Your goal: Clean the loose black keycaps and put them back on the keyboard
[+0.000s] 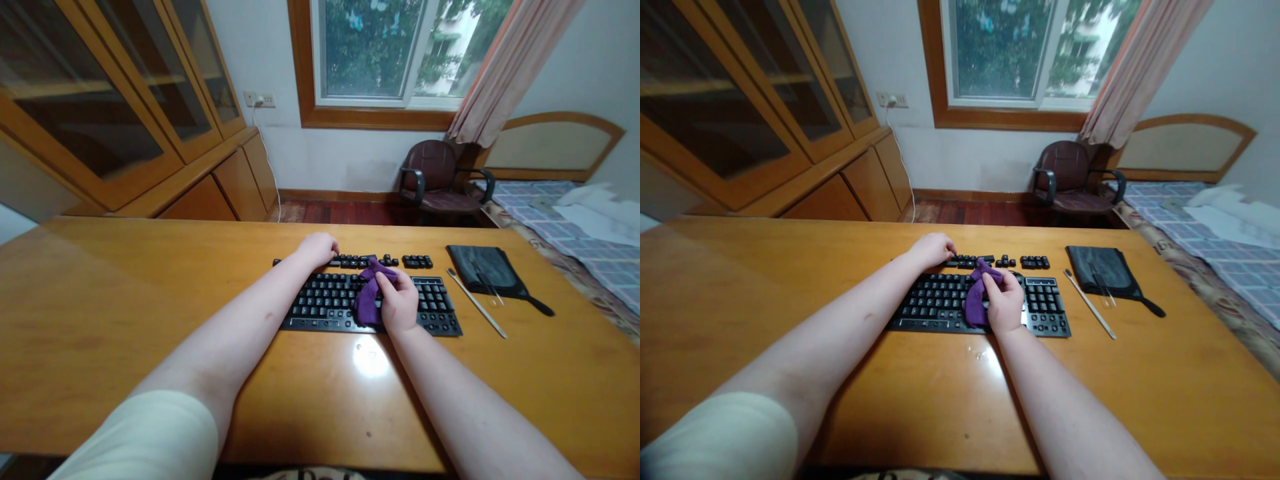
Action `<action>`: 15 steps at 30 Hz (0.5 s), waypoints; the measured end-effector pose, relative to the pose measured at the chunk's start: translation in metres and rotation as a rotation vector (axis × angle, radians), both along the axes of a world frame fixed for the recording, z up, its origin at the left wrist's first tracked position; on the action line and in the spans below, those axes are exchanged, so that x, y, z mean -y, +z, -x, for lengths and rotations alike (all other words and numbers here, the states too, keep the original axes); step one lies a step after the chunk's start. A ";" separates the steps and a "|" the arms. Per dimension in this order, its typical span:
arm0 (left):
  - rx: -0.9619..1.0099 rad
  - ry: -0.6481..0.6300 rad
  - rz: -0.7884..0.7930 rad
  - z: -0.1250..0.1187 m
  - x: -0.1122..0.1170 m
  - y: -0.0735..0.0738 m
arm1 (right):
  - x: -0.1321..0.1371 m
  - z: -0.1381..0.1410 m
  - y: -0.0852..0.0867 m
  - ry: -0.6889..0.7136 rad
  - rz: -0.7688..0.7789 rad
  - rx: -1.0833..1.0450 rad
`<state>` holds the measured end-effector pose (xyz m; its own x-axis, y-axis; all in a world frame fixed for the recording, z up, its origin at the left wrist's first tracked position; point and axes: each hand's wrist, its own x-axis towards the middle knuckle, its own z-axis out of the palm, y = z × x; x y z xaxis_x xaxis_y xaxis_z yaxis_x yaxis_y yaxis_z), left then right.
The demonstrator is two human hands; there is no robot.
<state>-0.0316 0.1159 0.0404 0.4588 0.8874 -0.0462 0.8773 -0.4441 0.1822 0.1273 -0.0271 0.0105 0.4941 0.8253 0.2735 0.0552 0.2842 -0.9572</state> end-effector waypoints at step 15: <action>-0.012 0.011 -0.018 0.001 -0.004 -0.008 | 0.000 -0.001 -0.001 0.021 0.028 -0.004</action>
<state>-0.0329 0.1196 0.0329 0.4484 0.8931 -0.0352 0.8842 -0.4375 0.1636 0.1283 -0.0267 0.0098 0.4773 0.8431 0.2479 0.0456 0.2579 -0.9651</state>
